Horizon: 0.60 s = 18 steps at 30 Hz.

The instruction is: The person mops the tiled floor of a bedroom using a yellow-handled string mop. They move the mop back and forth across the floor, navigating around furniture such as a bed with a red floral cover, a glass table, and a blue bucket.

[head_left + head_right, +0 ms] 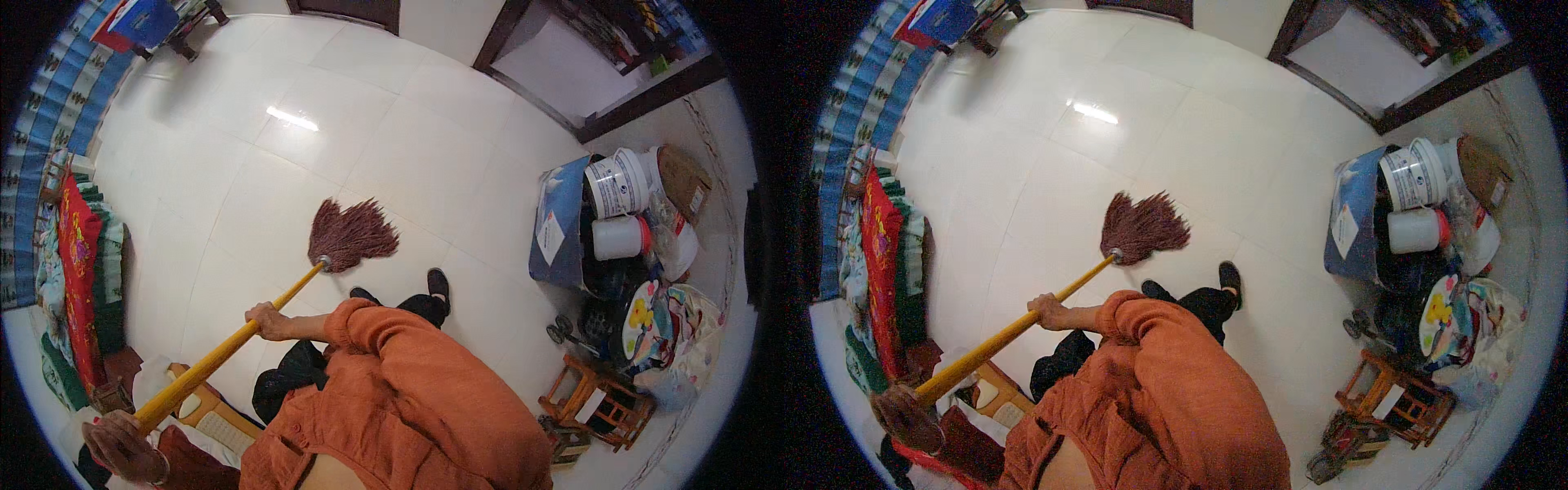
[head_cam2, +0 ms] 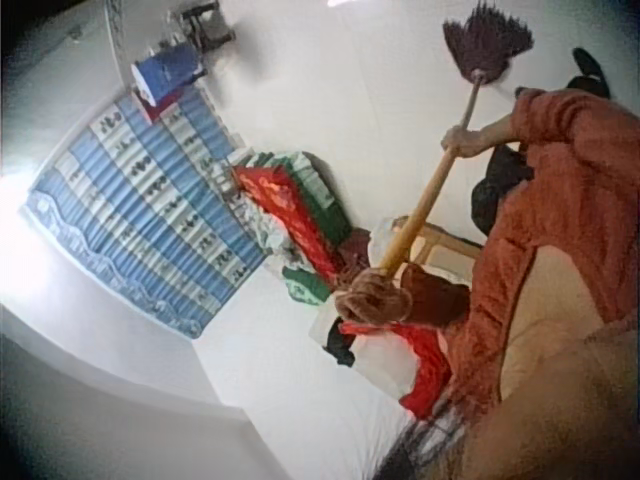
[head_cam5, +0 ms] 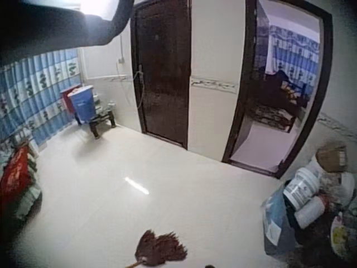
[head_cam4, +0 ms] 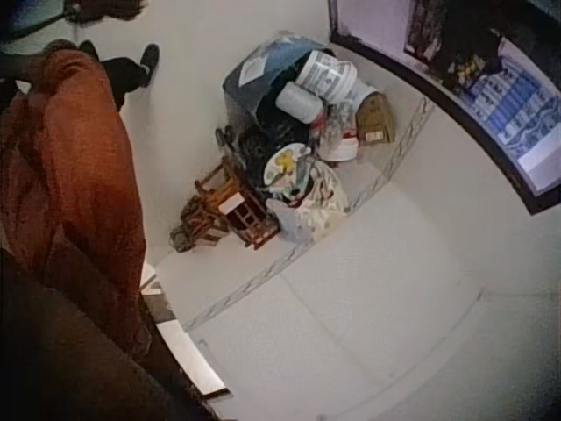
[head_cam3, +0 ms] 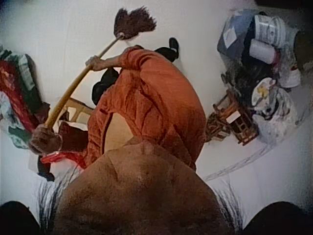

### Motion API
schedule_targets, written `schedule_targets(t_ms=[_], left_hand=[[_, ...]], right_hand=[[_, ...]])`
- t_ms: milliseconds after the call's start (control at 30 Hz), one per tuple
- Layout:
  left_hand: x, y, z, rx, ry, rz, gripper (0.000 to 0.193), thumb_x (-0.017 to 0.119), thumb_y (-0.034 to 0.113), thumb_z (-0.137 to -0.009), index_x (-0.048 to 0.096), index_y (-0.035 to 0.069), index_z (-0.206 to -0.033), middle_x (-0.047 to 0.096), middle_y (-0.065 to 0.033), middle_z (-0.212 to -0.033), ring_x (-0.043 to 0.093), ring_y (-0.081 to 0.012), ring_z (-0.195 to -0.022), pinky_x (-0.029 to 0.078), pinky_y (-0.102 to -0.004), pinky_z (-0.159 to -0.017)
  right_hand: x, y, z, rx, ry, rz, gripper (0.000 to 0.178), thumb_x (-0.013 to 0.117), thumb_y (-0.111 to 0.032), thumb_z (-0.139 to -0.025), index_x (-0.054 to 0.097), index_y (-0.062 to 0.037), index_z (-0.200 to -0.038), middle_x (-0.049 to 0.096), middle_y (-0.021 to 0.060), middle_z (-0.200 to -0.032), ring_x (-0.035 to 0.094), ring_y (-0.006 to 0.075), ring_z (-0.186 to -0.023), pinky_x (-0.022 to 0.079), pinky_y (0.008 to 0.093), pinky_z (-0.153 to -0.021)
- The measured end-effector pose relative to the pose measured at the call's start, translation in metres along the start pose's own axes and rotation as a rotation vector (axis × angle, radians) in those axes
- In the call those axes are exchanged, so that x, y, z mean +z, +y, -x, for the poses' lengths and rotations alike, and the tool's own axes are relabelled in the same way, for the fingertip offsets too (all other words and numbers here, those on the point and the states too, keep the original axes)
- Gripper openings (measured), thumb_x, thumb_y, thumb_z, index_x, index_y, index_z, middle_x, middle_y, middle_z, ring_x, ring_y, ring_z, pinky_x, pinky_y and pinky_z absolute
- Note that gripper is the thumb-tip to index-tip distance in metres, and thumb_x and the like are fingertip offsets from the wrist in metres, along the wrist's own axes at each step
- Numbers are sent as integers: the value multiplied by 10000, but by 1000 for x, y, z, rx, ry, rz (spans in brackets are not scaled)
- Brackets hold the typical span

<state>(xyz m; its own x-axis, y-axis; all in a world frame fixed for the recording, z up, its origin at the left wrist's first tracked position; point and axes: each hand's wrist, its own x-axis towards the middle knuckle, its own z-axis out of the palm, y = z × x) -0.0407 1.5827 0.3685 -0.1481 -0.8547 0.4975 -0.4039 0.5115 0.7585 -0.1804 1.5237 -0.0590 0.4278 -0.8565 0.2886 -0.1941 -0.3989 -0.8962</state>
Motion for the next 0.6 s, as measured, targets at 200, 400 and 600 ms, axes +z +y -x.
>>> schedule_targets(t_ms=[200,400,600], left_hand=[[110,40,18,-109,410,-81,271,486,237,-909,410,67,-713,381,-33,-503,393,-155,-482,384,-339,-506],[204,67,30,82,274,-181,271,525,239,-890,400,52,-739,467,-66,-501,470,-165,-458,475,-352,-527],[321,92,18,171,161,-173,287,536,259,-884,425,28,-757,518,-102,-497,565,-199,-480,515,-390,-543]], right_hand=[[-41,30,-15,-161,-577,-11,348,661,-382,-711,608,-118,-931,615,125,-892,580,294,-888,411,426,-799],[-133,38,-7,-165,-876,120,314,712,-335,-681,613,-134,-901,625,94,-876,591,295,-851,435,407,-785],[-217,95,29,-118,-728,174,316,729,-305,-662,604,-139,-901,626,79,-881,594,282,-869,454,398,-768]])
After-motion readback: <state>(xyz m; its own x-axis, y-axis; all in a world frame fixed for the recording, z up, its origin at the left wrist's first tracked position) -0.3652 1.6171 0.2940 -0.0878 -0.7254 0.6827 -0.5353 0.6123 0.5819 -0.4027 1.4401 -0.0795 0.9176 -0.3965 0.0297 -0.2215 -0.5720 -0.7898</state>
